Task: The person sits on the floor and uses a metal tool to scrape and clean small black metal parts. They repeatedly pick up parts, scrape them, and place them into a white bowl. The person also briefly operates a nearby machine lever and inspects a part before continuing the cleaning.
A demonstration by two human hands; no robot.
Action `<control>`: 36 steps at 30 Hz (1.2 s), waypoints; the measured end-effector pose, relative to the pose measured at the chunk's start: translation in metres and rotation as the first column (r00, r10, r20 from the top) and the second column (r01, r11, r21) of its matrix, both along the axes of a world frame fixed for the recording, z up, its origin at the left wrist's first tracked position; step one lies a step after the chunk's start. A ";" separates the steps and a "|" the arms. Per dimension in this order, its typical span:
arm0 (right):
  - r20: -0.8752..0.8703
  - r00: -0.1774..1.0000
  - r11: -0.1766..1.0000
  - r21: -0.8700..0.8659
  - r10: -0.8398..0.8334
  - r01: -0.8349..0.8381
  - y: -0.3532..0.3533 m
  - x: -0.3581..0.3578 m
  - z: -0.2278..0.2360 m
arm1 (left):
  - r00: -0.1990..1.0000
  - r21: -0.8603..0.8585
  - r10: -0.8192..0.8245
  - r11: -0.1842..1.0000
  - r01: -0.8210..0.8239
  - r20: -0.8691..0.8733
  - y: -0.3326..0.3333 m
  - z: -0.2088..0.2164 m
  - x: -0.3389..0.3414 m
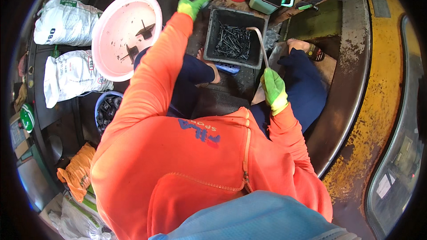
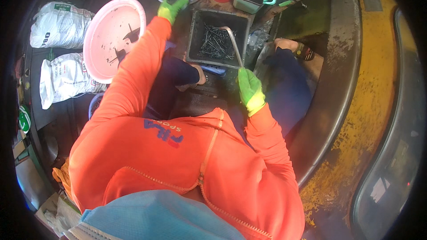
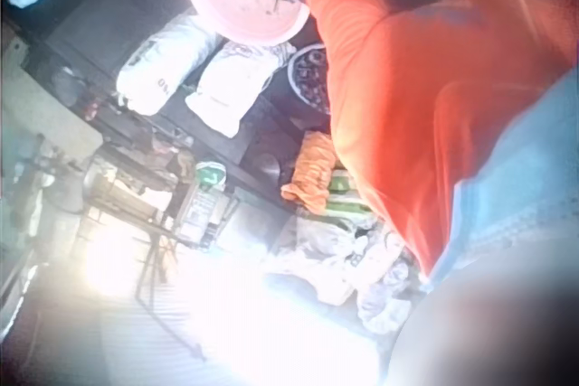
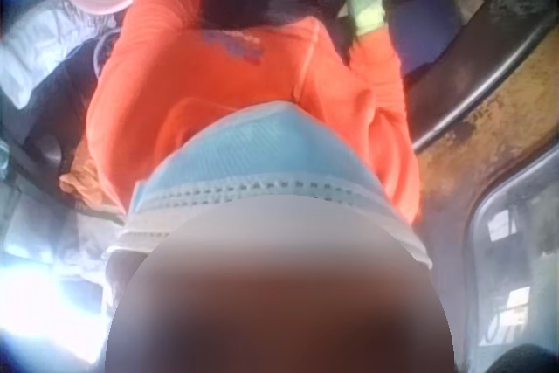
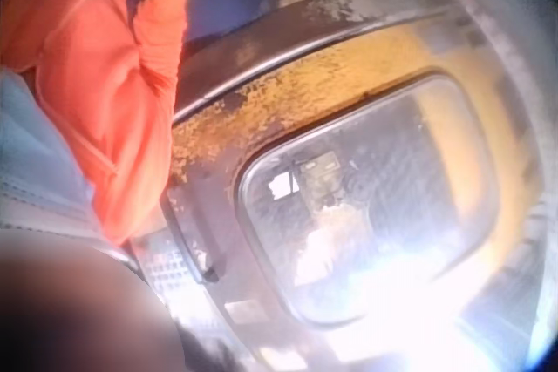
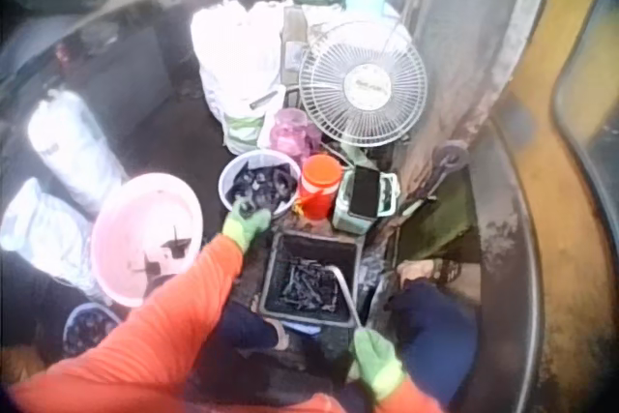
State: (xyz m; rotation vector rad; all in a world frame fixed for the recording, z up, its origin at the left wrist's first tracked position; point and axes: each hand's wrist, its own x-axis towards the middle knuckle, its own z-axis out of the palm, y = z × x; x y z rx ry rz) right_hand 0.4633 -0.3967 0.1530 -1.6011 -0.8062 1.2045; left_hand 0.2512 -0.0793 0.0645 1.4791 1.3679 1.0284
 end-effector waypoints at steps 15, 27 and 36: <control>-0.255 0.895 0.909 -0.303 -0.366 0.285 0.041 0.007 -0.059 | 0.870 -0.710 0.412 0.696 -0.108 0.272 0.150 -0.212 -0.059; 0.634 0.551 0.794 -0.602 0.542 -0.089 0.102 0.007 -0.092 | 0.327 -0.287 -0.389 0.903 0.318 -0.861 0.125 -0.115 -0.022; 0.299 0.935 0.971 0.197 -0.193 0.137 0.072 0.011 -0.025 | 0.410 -0.203 -0.295 0.946 0.252 -0.863 0.084 -0.047 -0.048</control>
